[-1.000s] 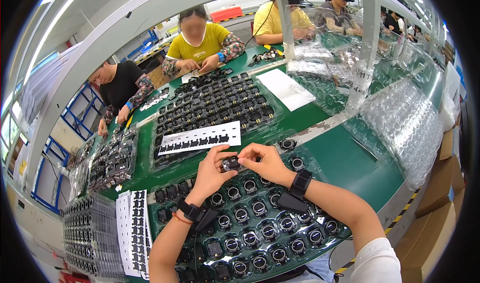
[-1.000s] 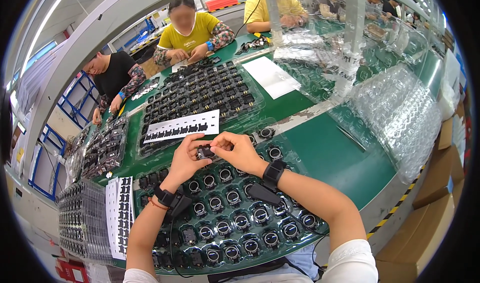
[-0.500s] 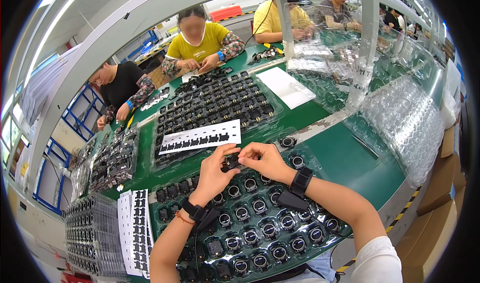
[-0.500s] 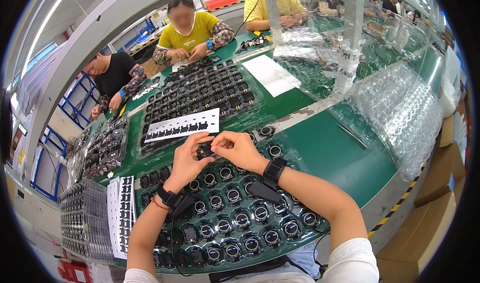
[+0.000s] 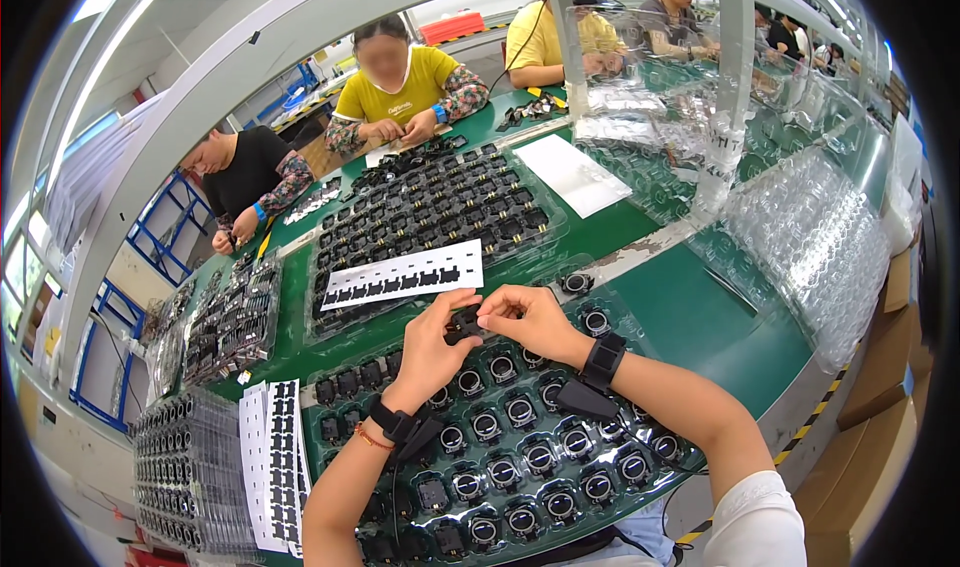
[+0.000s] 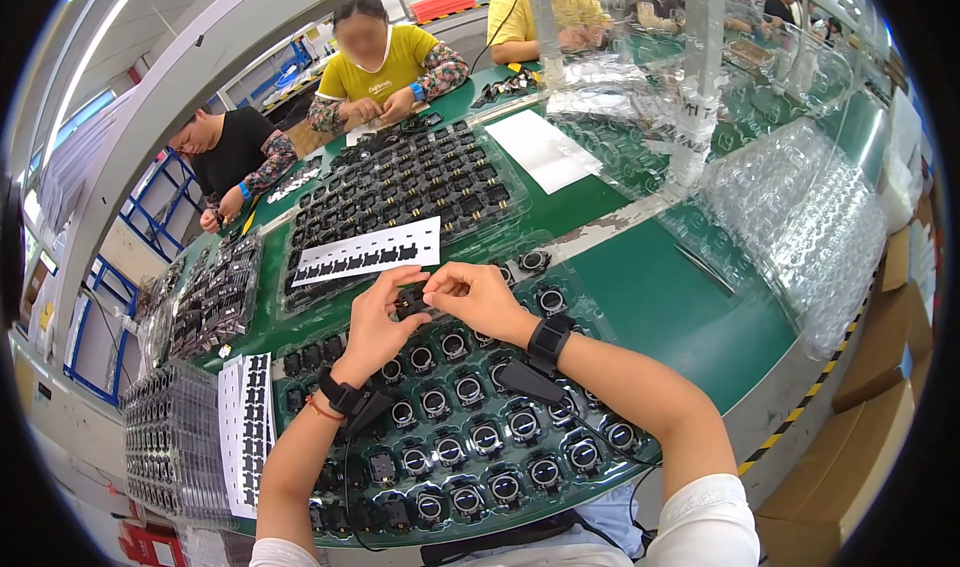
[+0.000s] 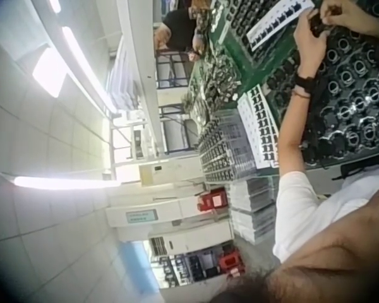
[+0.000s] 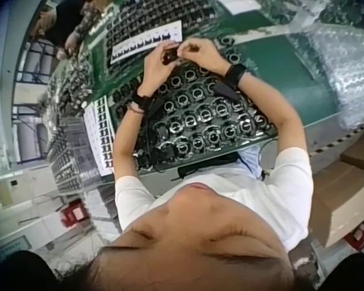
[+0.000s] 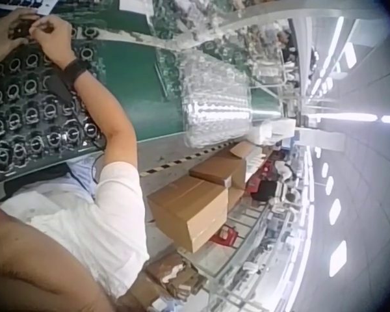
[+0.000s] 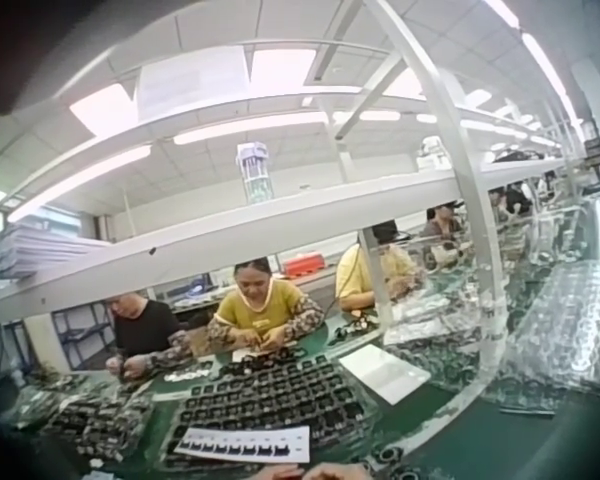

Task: The person peels a small black sticker from a white sheet and presses it onto a black component held in their hand. They then place the labeled component back into a tray and repeat the process with another component.

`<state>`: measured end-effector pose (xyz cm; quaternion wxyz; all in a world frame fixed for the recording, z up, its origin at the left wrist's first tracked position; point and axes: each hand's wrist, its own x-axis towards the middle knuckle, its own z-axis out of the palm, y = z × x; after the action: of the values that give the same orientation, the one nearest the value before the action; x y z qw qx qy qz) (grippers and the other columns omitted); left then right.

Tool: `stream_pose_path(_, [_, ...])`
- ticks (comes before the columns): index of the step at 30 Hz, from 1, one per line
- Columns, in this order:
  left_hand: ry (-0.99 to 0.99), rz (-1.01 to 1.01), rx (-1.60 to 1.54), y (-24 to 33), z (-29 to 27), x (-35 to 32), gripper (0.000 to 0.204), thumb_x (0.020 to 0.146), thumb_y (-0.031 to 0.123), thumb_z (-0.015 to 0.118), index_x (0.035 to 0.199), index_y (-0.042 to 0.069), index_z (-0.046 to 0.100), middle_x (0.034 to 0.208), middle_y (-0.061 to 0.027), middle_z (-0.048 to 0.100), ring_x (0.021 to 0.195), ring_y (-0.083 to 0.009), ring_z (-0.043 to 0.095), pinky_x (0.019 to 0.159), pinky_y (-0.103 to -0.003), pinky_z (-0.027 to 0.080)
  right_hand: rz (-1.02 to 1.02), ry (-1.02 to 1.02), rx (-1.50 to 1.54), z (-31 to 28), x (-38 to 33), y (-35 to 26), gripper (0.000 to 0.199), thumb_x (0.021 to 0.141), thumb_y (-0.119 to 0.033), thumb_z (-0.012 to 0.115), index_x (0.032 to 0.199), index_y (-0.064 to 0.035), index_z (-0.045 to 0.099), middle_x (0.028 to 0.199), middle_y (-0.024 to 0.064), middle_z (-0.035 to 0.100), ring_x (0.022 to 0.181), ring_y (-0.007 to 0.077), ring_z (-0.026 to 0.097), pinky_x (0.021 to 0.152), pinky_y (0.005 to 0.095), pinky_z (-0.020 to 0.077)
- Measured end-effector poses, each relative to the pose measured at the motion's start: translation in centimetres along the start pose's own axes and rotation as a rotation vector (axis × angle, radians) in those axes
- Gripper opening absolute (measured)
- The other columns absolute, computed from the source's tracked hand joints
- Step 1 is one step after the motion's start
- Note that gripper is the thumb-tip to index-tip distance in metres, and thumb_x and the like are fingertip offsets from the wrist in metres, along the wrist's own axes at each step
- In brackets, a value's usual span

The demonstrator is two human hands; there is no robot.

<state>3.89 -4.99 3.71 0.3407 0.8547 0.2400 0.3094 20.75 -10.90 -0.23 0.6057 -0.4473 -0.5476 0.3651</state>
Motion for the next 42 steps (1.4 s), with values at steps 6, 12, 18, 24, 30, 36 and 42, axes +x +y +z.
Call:
stream_pose_path(6, [-0.012, 0.031, 0.059, -0.2, 0.1, 0.0, 0.058, 0.067, -0.009, 0.072, 0.119, 0.003, 0.050, 0.115, -0.0120, 0.061, 0.099, -0.0211, 0.063, 0.081, -0.030, 0.054, -0.029, 0.013, -0.139, 0.1, -0.1, -0.3, 0.011, 0.079, -0.008, 0.069, 0.087, -0.0016, 0.066, 0.072, 0.0022, 0.067, 0.062, 0.0035, 0.057, 0.057, 0.0203, 0.0455])
stream_pose_path(12, [-0.027, 0.006, 0.050, 0.5, 0.4, -0.2, 0.056, 0.069, -0.009, 0.071, 0.119, 0.002, 0.050, 0.118, -0.0120, 0.058, 0.098, -0.0204, 0.064, 0.081, -0.030, 0.054, -0.105, 0.050, -0.246, 0.1, -0.2, -0.2, 0.012, 0.077, -0.008, 0.070, 0.085, -0.0007, 0.064, 0.071, 0.0050, 0.066, 0.061, 0.0077, 0.059, 0.057, 0.0224, 0.0472])
stream_pose_path(18, [-0.002, -0.098, -0.022, 1.5, 1.1, -0.3, 0.048, 0.071, -0.010, 0.067, 0.115, 0.001, 0.051, 0.115, -0.0119, 0.058, 0.094, -0.0192, 0.065, 0.078, -0.028, 0.055, -0.256, 0.063, -0.383, 0.0, -0.1, 0.6, 0.016, 0.076, -0.007, 0.071, 0.086, -0.0015, 0.060, 0.068, 0.0038, 0.064, 0.061, 0.0093, 0.060, 0.053, 0.0230, 0.0453])
stream_pose_path(24, [0.007, -0.151, -0.022, 1.4, 1.7, -0.2, 0.044, 0.071, -0.011, 0.064, 0.112, 0.000, 0.053, 0.112, -0.0117, 0.058, 0.091, -0.0196, 0.066, 0.077, -0.028, 0.056, -0.072, 0.085, -0.496, -0.1, -0.2, 0.0, 0.030, 0.077, -0.014, 0.070, 0.092, -0.0014, 0.046, 0.067, 0.0111, 0.062, 0.061, 0.0268, 0.062, 0.055, 0.0366, 0.0487])
stream_pose_path(30, [0.018, -0.234, -0.072, 0.0, 0.8, 0.6, 0.041, 0.069, -0.009, 0.064, 0.108, 0.001, 0.056, 0.104, -0.0111, 0.059, 0.077, -0.0148, 0.064, 0.066, -0.025, 0.053, -0.049, -0.009, -0.665, -0.3, -0.2, -0.4, 0.029, 0.085, -0.016, 0.065, 0.097, -0.0017, 0.043, 0.066, 0.0074, 0.060, 0.058, 0.0177, 0.060, 0.053, 0.0289, 0.0467])
stream_pose_path(36, [-0.062, -0.311, -0.165, -1.3, -0.2, 2.2, 0.031, 0.070, -0.003, 0.067, 0.100, 0.001, 0.061, 0.101, -0.0121, 0.062, 0.071, -0.0120, 0.061, 0.063, -0.024, 0.050, -0.094, 0.094, -0.282, -0.5, 0.2, 1.1, 0.025, 0.091, -0.018, 0.057, 0.102, 0.0001, 0.044, 0.074, 0.0075, 0.061, 0.064, 0.0134, 0.059, 0.057, 0.0278, 0.0457])
stream_pose_path(42, [-0.126, -0.328, 0.018, -2.1, 0.0, 3.5, 0.024, 0.070, 0.007, 0.073, 0.093, 0.003, 0.065, 0.088, -0.0097, 0.063, 0.068, -0.0146, 0.063, 0.064, -0.028, 0.050, -0.065, 0.097, -0.270, -0.6, 0.2, 0.8, 0.022, 0.093, -0.017, 0.053, 0.103, 0.0009, 0.045, 0.081, 0.0079, 0.061, 0.070, 0.0115, 0.058, 0.062, 0.0259, 0.0458])
